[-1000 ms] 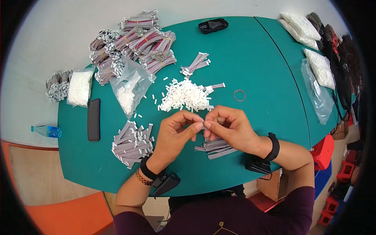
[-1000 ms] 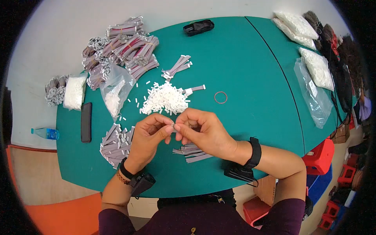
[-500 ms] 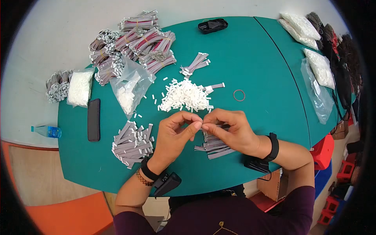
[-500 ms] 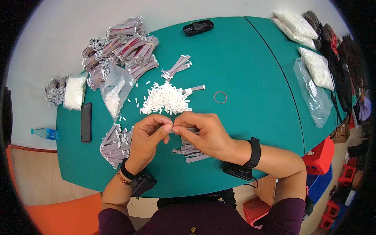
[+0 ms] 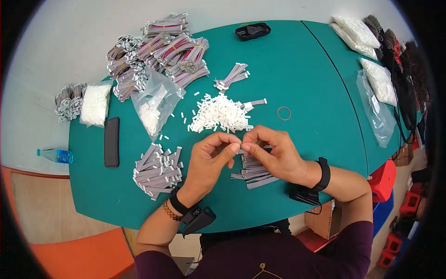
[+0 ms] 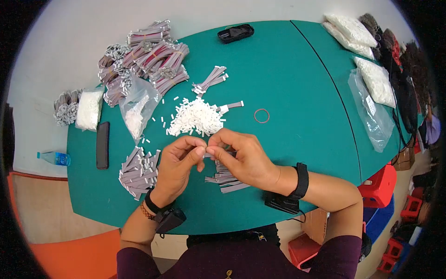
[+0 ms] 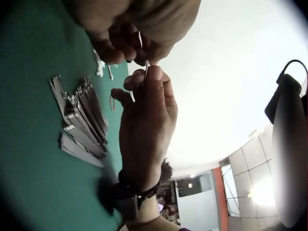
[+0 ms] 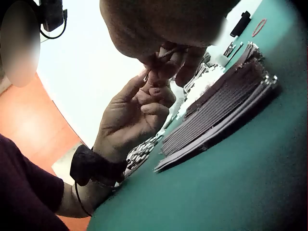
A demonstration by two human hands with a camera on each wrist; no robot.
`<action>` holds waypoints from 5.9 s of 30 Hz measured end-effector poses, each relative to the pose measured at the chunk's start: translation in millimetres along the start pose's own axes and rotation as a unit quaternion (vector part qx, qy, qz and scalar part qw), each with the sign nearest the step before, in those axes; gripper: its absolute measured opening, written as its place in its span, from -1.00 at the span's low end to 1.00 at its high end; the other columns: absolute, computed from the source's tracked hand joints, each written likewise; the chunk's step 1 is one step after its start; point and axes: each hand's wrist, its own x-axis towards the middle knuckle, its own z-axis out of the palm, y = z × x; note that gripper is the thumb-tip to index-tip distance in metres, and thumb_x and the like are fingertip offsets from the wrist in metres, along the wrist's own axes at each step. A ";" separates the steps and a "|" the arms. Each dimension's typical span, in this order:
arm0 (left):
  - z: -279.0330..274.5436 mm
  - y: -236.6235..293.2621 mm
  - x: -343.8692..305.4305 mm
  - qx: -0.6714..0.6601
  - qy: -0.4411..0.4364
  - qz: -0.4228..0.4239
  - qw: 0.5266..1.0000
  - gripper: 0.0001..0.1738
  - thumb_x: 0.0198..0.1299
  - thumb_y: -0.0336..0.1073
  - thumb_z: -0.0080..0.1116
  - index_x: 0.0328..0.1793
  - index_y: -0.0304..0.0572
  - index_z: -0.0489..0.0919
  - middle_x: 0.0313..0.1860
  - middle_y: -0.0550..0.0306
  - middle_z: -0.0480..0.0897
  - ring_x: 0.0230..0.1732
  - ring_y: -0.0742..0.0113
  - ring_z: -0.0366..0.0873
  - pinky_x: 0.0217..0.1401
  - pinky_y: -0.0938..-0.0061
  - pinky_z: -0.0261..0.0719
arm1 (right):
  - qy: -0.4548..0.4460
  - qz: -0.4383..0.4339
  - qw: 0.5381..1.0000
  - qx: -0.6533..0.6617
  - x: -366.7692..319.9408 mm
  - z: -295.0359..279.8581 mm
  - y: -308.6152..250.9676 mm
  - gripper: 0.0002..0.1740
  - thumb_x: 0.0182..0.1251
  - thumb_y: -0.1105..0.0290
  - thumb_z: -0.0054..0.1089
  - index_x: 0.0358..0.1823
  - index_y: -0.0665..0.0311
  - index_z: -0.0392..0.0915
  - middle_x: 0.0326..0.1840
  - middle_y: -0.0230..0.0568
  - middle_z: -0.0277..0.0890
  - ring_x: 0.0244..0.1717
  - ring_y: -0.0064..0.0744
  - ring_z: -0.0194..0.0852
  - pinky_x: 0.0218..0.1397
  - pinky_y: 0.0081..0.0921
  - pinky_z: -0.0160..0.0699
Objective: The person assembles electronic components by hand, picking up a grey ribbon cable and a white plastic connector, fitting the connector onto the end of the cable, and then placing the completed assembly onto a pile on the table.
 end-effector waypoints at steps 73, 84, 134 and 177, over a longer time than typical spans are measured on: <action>-12.9 11.4 -1.1 -0.048 -0.139 -0.099 0.984 -0.80 0.29 -0.20 0.09 -0.32 -0.13 0.45 -0.45 0.41 0.34 -0.44 0.65 0.19 -0.41 0.70 0.17 | -0.063 0.101 0.978 0.172 -7.3 1.0 -8.6 -0.89 0.29 0.44 0.17 -0.33 0.32 0.47 -0.44 -0.45 0.49 -0.41 -0.76 0.45 -0.42 -0.77 0.41; -9.1 10.4 -1.7 -0.010 -0.121 -0.067 0.990 -0.80 0.28 -0.22 0.09 -0.33 -0.15 0.45 -0.48 0.40 0.36 -0.47 0.66 0.18 -0.43 0.70 0.17 | -0.033 0.082 0.987 0.131 -9.5 3.9 -6.2 -0.89 0.27 0.46 0.19 -0.37 0.33 0.48 -0.52 -0.50 0.45 -0.53 -0.84 0.30 -0.52 -0.79 0.28; -7.7 4.3 -2.3 -0.003 -0.079 -0.027 0.997 -0.79 0.27 -0.23 0.12 -0.30 -0.21 0.47 -0.43 0.31 0.48 -0.48 0.63 0.26 -0.42 0.71 0.24 | -0.038 0.117 0.976 0.182 -6.9 2.3 -9.1 -0.89 0.34 0.47 0.07 -0.29 0.40 0.46 -0.36 -0.32 0.54 -0.30 -0.60 0.58 -0.26 -0.68 0.58; -14.9 7.3 1.1 -0.006 -0.133 -0.073 0.988 -0.81 0.28 -0.20 0.11 -0.29 -0.14 0.46 -0.36 0.32 0.50 -0.38 0.61 0.34 -0.38 0.68 0.26 | -0.077 0.091 0.979 0.166 -5.3 0.4 -7.2 -0.89 0.30 0.49 0.13 -0.37 0.35 0.44 -0.41 -0.39 0.53 -0.37 -0.75 0.45 -0.33 -0.73 0.44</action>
